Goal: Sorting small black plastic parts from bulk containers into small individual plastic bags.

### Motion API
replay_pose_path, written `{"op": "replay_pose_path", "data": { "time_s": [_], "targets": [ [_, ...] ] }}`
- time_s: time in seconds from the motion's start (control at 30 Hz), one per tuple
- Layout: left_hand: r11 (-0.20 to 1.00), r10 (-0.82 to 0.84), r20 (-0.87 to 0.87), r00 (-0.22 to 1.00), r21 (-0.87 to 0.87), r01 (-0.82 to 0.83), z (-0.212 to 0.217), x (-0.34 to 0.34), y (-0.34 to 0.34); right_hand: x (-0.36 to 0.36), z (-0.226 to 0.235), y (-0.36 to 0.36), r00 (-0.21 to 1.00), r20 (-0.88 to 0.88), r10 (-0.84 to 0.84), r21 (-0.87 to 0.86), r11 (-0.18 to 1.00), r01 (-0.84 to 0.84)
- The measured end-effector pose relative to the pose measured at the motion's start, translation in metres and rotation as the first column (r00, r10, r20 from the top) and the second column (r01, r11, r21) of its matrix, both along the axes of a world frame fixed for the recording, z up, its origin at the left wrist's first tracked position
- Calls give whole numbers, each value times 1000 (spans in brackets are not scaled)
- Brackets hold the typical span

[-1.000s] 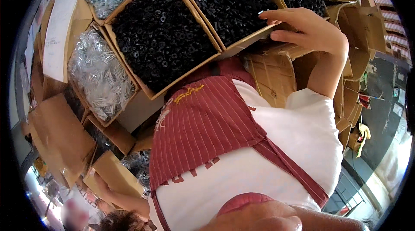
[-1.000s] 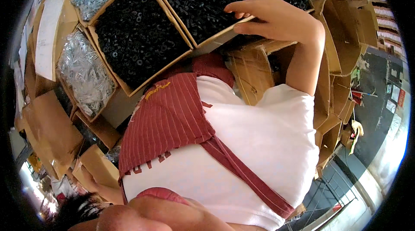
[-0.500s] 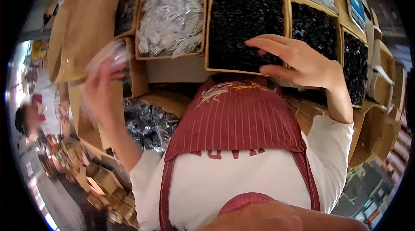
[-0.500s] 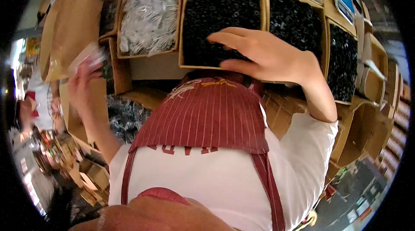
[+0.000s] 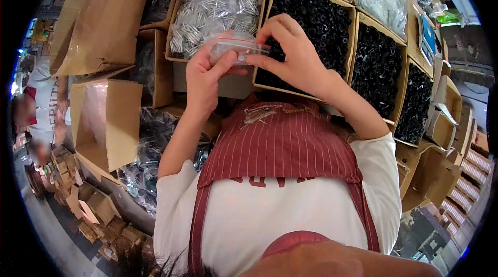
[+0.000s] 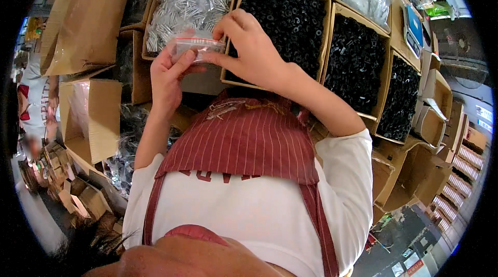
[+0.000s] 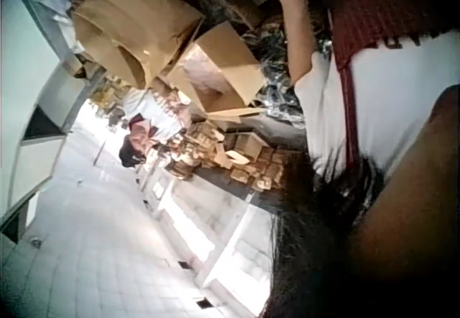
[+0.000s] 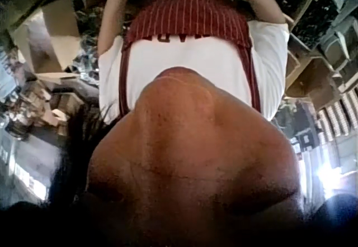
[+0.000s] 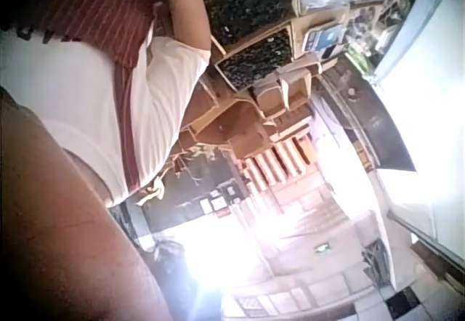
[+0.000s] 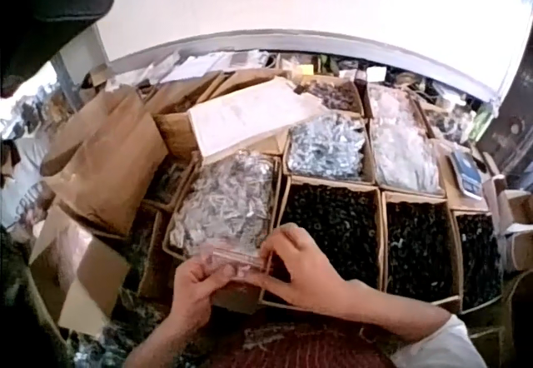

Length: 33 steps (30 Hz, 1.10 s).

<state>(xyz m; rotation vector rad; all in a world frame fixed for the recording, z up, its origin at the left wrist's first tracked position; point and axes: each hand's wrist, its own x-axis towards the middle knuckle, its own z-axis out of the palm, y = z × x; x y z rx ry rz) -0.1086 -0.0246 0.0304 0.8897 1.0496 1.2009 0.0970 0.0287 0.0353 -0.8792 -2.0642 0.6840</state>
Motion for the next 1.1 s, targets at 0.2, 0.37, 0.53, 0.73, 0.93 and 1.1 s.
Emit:
{"op": "replay_pose_path", "data": {
  "time_s": [0.2,0.37,0.53,0.73,0.93,1.1],
  "targets": [
    [988,88,-476,875,157,-14,-13,-12,4,3,-7,-1,999,22,28,200,979,-31],
    [841,99,-805,585,382,383,16,-11,2,1,-13,-17,992,20,126,-73,990,-124],
    [891,34,-755,655,319,322,4,3,3,2,-14,-23,997,-6,81,-55,995,-81],
    [938,41,-680,732,278,206,-1,17,1,17,-6,-28,916,-400,18,-783,513,-352],
    [984,-89,-377,922,112,141,15,20,9,31,-12,-33,911,-410,55,-827,398,-396],
    [923,-46,-547,836,296,244,0,30,11,35,-22,-33,938,-342,-51,-702,678,-219]
  ]
}}
